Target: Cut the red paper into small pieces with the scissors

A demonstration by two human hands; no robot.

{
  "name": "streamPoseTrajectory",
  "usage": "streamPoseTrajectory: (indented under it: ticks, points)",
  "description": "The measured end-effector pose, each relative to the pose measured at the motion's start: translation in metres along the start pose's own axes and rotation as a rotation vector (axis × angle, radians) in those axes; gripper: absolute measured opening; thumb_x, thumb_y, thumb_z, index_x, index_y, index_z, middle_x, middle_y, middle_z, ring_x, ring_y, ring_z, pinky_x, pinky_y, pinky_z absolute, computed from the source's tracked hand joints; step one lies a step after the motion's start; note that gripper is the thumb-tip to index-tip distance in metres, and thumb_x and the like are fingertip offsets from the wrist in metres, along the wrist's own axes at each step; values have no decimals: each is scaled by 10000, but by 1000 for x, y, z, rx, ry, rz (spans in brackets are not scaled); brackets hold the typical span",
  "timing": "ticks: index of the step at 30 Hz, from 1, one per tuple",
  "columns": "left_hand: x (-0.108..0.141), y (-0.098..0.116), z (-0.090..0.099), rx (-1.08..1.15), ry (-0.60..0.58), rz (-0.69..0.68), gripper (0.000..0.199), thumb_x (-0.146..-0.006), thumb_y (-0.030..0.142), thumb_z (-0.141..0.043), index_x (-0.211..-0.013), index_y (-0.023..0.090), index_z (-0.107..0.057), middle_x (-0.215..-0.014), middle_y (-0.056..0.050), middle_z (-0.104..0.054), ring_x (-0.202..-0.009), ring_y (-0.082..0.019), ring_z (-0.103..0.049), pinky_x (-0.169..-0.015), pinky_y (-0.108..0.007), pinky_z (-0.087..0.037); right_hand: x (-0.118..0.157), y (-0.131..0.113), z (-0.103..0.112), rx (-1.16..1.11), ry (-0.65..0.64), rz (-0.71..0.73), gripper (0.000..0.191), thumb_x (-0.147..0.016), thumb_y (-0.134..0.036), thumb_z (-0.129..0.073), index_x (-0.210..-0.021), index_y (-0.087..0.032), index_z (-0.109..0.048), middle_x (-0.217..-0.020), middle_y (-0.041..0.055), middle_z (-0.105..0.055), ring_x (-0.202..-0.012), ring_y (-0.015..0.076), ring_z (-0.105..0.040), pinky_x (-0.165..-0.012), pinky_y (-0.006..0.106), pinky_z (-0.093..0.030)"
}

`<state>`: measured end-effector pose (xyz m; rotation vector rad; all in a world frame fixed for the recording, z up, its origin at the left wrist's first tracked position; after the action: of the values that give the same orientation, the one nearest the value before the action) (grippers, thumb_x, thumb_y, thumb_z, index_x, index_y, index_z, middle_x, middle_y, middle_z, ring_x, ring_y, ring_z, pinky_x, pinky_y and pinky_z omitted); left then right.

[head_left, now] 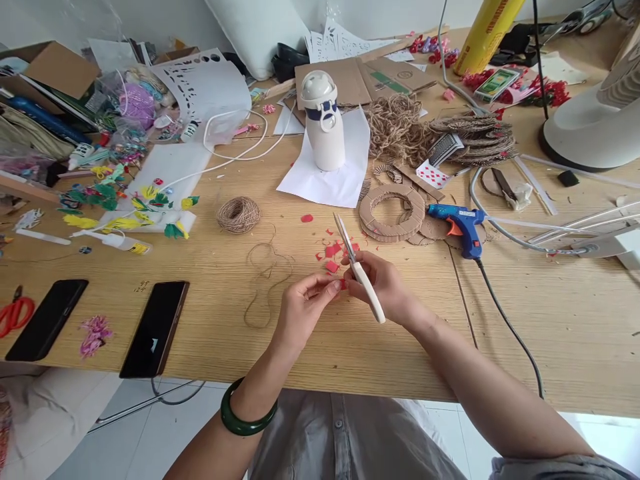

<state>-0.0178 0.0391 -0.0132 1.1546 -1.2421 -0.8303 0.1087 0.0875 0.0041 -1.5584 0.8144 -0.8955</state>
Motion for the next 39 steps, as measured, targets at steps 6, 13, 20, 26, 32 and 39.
streamPoseTrajectory:
  ticks: [6, 13, 20, 26, 32, 39]
  points:
    - [1, -4, 1, -110, -94, 85, 191, -726, 356, -776, -760, 173, -738, -748, -25, -708, -683, -136, -639, -694, -258, -515, 2, -4, -5, 36, -51, -7, 222, -711, -209, -667, -876, -171, -523, -646, -44, -509, -580, 107, -455, -535, 249, -369]
    - [-1, -7, 12, 296, 105, 150, 152, -684, 291, -802, -745, 165, -742, -816, -39, -731, -829, -167, -667, -796, -304, -544, 3, -1, -2, 26, 15, -92, 322, -757, -383, -722, -906, -179, -522, -650, -46, -507, -547, 118, -506, -512, 251, -408]
    - [-5, 2, 13, 482, 200, 59, 120, -687, 261, -808, -727, 168, -742, -786, -20, -751, -775, -133, -684, -814, -276, -529, 11, 2, -24, 63, -82, -88, 409, -771, -532, -722, -846, -173, -540, -649, -44, -470, -562, 116, -483, -498, 245, -364]
    - [-3, 0, 13, 513, 279, 37, 145, -684, 272, -811, -767, 175, -741, -857, -13, -755, -792, -132, -693, -836, -290, -520, 14, 6, -33, 26, -96, -71, 441, -771, -574, -711, -850, -180, -529, -650, -46, -457, -559, 110, -448, -498, 245, -364]
    - [-2, 0, 11, 517, 321, 38, 165, -678, 289, -811, -751, 174, -719, -885, -14, -746, -833, -143, -686, -846, -293, -513, 14, 6, -35, 5, -98, -35, 415, -803, -558, -687, -881, -175, -547, -677, -39, -455, -563, 104, -443, -502, 245, -378]
    - [0, -1, 8, 464, 324, 15, 139, -733, 315, -770, -776, 192, -724, -827, -7, -735, -774, -137, -665, -763, -271, -499, 14, 8, -34, 37, -82, -36, 421, -808, -554, -683, -917, -167, -557, -664, -39, -450, -558, 108, -440, -496, 249, -373]
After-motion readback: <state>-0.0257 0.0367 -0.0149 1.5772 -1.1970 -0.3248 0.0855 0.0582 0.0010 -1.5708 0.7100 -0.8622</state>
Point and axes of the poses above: each hand's wrist, its own x-axis away from the middle knuckle, its own z-axis out of the back of the hand, y = z × x, the point moved 9 cm from there along -x, towards the middle knuckle
